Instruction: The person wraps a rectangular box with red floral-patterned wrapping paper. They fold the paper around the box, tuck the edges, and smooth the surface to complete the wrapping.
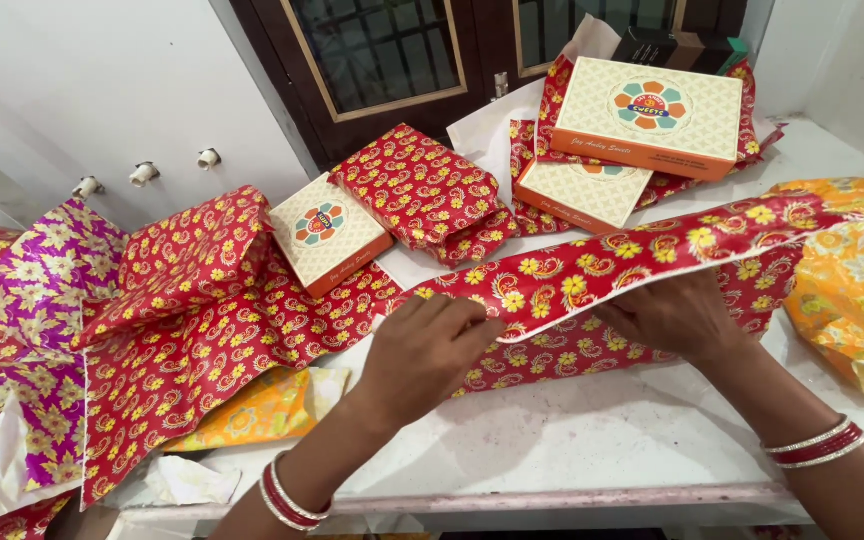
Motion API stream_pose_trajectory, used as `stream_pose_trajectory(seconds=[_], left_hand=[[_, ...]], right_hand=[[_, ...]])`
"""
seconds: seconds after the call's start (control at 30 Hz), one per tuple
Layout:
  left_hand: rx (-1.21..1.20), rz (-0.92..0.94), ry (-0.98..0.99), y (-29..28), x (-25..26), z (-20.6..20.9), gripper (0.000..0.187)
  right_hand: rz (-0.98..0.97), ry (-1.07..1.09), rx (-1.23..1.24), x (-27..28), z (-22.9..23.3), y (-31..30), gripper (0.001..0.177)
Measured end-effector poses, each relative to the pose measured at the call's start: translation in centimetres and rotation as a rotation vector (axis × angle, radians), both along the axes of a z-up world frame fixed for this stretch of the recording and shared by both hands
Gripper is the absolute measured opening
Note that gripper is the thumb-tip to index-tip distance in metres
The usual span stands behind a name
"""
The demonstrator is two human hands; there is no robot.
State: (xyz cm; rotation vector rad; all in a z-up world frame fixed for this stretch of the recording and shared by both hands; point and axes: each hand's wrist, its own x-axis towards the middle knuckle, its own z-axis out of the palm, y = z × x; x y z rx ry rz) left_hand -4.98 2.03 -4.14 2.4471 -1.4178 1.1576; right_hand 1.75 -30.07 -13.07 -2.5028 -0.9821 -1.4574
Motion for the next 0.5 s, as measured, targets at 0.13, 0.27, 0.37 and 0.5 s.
stream_pose_trajectory(seconds=[0.13, 0.27, 0.37, 0.5], left_hand=[[0.033, 0.029, -0.009, 0.0, 0.5, -1.8, 0.022], [0.034, 0.021, -0.071, 0.4, 1.0, -2.6, 0.024], [0.022, 0.016, -0.097, 0.9, 1.6, -2.9, 0.026], [0.019, 0.031, -0.103, 1.3, 2.5, -3.2, 0.027]], right_hand=[[0.073, -0.217, -0.084, 0.4, -2.1, -2.0, 0.036], [0.156, -0.574, -0.187, 1.3, -3.5, -3.6, 0.032], [0.118, -0.685, -0.128, 1.3, -3.5, -3.9, 0.038], [-0.026, -0.551, -0.126, 0.6, -1.7, -4.5, 0.032]])
